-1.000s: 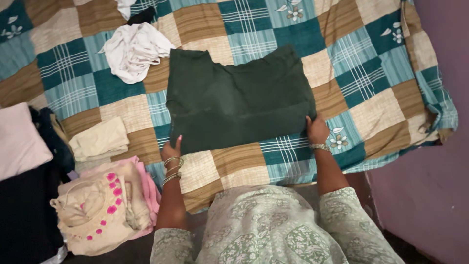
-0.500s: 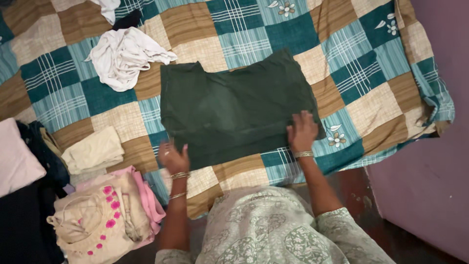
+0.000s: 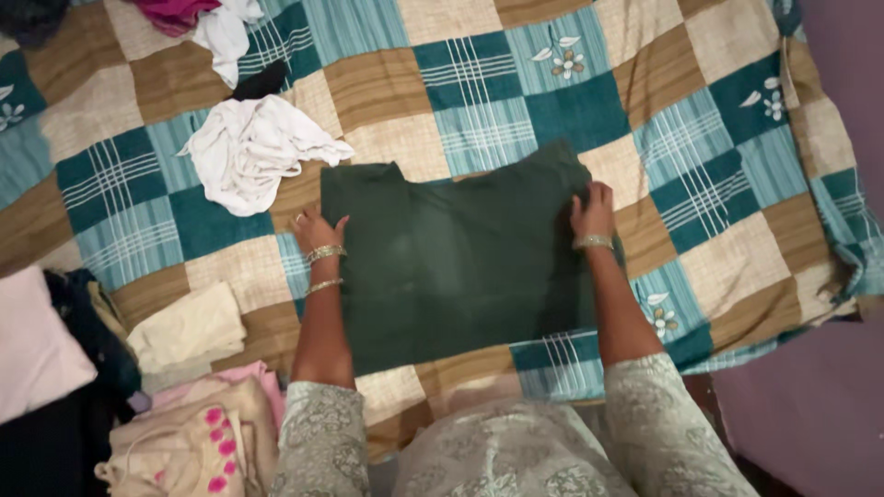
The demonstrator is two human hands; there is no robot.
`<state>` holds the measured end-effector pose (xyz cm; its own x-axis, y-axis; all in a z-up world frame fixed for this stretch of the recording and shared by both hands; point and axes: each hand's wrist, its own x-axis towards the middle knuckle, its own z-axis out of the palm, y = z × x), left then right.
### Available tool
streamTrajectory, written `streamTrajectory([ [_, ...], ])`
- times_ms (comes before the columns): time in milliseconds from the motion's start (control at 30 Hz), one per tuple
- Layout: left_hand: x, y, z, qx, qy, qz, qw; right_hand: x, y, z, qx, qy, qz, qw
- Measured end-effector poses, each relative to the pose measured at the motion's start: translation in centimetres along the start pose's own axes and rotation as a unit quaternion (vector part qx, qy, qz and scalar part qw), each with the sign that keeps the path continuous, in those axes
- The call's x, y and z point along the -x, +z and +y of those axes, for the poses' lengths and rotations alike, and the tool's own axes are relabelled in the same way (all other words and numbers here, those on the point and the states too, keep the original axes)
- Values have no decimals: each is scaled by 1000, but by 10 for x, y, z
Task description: The person folds various pieces of clothing by hand, including a white top, a grey top, a pair of black leggings, a green top, and a white t-shirt, placing each folded item onto a stack on the bed.
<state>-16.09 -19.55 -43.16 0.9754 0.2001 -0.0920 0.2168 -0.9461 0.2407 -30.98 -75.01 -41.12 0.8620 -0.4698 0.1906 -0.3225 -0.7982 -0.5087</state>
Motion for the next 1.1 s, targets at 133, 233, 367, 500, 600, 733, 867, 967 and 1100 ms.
streamTrajectory([
  [133, -47, 14, 27, 56, -7, 19, 998, -84, 53, -21, -59, -76, 4, 995],
  [233, -73, 24, 31, 113, -98, -50, 988, -116, 79, -31, -25, -11, -65, 997],
  [367, -91, 16, -9, 260, -74, -62, 961, -142, 81, -16, -14, 53, -161, 985],
  [500, -80, 0, -23, 347, -70, -132, 926, -146, 59, 1, -31, -7, -159, 987],
  [600, -56, -21, -23, 334, -19, -160, 929, -126, 27, 11, -66, -61, -115, 989],
  [733, -7, -44, -50, 418, 105, -221, 875, -70, -24, 33, -151, -77, -60, 984],
  [867, 71, -54, -93, 300, 276, -122, 905, 9, -71, 49, -308, 24, -78, 948],
  [967, 123, -61, -105, 270, 312, -153, 898, 56, -90, 52, -319, 110, -84, 938],
  [1100, 186, -82, -89, 138, 287, -256, 912, 102, -98, 50, 73, -101, -50, 991],
])
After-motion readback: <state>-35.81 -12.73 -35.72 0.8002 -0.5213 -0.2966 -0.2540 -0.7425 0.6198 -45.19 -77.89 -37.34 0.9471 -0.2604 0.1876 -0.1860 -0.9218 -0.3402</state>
